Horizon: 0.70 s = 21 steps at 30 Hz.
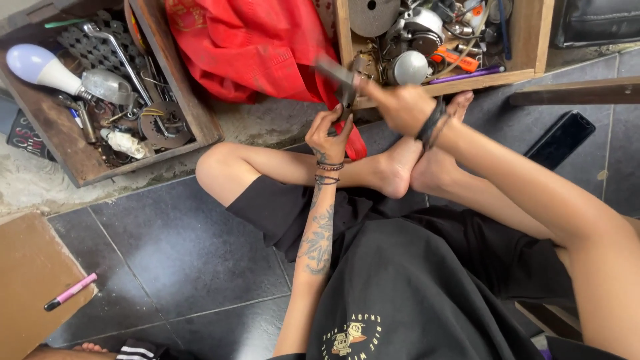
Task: The person sits on the floor and sharpens a metal tool using a hand file and a sanding disc. They hold the tool in their left hand and use the file and sanding disc with their right hand to smooth the edges.
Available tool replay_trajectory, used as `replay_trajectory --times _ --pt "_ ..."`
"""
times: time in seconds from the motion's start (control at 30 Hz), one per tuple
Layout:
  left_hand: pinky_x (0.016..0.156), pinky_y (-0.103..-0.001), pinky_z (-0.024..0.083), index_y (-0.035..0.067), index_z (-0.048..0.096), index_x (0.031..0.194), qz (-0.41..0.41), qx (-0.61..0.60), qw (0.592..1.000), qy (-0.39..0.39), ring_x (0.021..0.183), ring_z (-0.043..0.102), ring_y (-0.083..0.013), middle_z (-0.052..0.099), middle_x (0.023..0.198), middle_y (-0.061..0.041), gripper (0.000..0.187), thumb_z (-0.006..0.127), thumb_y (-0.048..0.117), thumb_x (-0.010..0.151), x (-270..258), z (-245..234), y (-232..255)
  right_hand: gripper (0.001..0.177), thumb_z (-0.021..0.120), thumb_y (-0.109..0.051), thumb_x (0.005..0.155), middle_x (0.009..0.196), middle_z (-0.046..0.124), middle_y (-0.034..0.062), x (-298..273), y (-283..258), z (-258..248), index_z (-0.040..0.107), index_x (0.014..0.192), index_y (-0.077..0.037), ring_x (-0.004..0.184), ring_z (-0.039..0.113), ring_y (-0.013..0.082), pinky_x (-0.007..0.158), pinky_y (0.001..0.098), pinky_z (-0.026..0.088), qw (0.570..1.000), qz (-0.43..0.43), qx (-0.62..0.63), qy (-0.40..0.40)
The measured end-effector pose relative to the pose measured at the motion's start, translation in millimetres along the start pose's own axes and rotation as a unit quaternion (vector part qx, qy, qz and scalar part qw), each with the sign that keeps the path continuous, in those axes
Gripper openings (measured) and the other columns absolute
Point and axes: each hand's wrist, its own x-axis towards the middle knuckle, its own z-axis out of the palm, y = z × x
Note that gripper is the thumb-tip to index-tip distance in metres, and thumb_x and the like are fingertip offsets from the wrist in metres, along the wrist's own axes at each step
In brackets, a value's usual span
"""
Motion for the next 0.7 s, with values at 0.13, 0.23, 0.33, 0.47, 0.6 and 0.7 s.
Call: replay_trajectory --times 0.13,0.23,0.33,0.47,0.6,0.7 --pt "0.066 -0.026 0.060 0.012 0.079 0.090 0.009 0.006 1.000 0.012 0.072 0.073 -0.0179 0.074 0.078 0.001 0.017 0.089 0.015 0.076 0 -3 3 0.057 0.046 -0.018 0.102 0.062 0.067 0.0095 -2 0 4 0.038 0.158 -0.024 0.056 0.071 0.0378 0.057 0.0498 0.059 0.997 0.030 0.043 -0.062" --pt "0.065 -0.026 0.060 0.011 0.079 0.090 0.013 0.004 1.000 0.013 0.071 0.073 -0.0186 0.074 0.078 0.000 0.016 0.088 0.014 0.078 1 0 3 0.055 0.048 -0.020 0.103 0.060 0.066 0.0114 7 20 9 0.040 0.158 -0.024 0.055 0.071 0.0394 0.056 0.0500 0.059 0.998 0.027 0.018 -0.049" --pt "0.064 -0.026 0.060 0.011 0.080 0.091 0.010 0.001 1.000 0.022 0.069 0.072 -0.0186 0.073 0.078 0.000 0.014 0.087 0.014 0.080 -5 -2 5 0.053 0.052 -0.019 0.101 0.053 0.061 0.0159 0 3 10 0.047 0.154 -0.021 0.051 0.069 0.0408 0.052 0.0479 0.057 1.000 0.006 0.002 -0.009" --pt "0.062 -0.027 0.052 0.001 0.075 0.097 -0.012 -0.015 1.000 -0.014 0.065 0.060 -0.0158 0.069 0.086 -0.004 0.028 0.085 -0.001 0.071 0 -6 22 0.065 0.062 -0.014 0.096 0.065 0.064 0.0038 6 27 7 0.040 0.157 -0.019 0.038 0.059 0.0243 0.032 0.0387 0.043 0.998 0.043 0.031 -0.044" --pt "0.064 -0.027 0.053 0.001 0.075 0.097 -0.013 -0.007 1.000 -0.003 0.066 0.061 -0.0163 0.070 0.085 -0.005 0.029 0.086 -0.001 0.070 -2 -3 20 0.045 0.054 -0.018 0.099 0.049 0.055 0.0012 5 7 6 0.051 0.144 -0.017 0.034 0.055 0.0164 0.029 0.0315 0.044 0.998 -0.018 -0.024 -0.059" --pt "0.061 -0.027 0.051 0.001 0.075 0.095 -0.015 -0.004 1.000 -0.022 0.063 0.058 -0.0147 0.069 0.084 -0.004 0.028 0.086 -0.002 0.069 -6 -4 19 0.061 0.058 -0.020 0.099 0.048 0.054 0.0060 -2 13 11 0.040 0.157 -0.025 0.037 0.059 0.0255 0.030 0.0423 0.043 0.995 0.036 -0.017 -0.089"
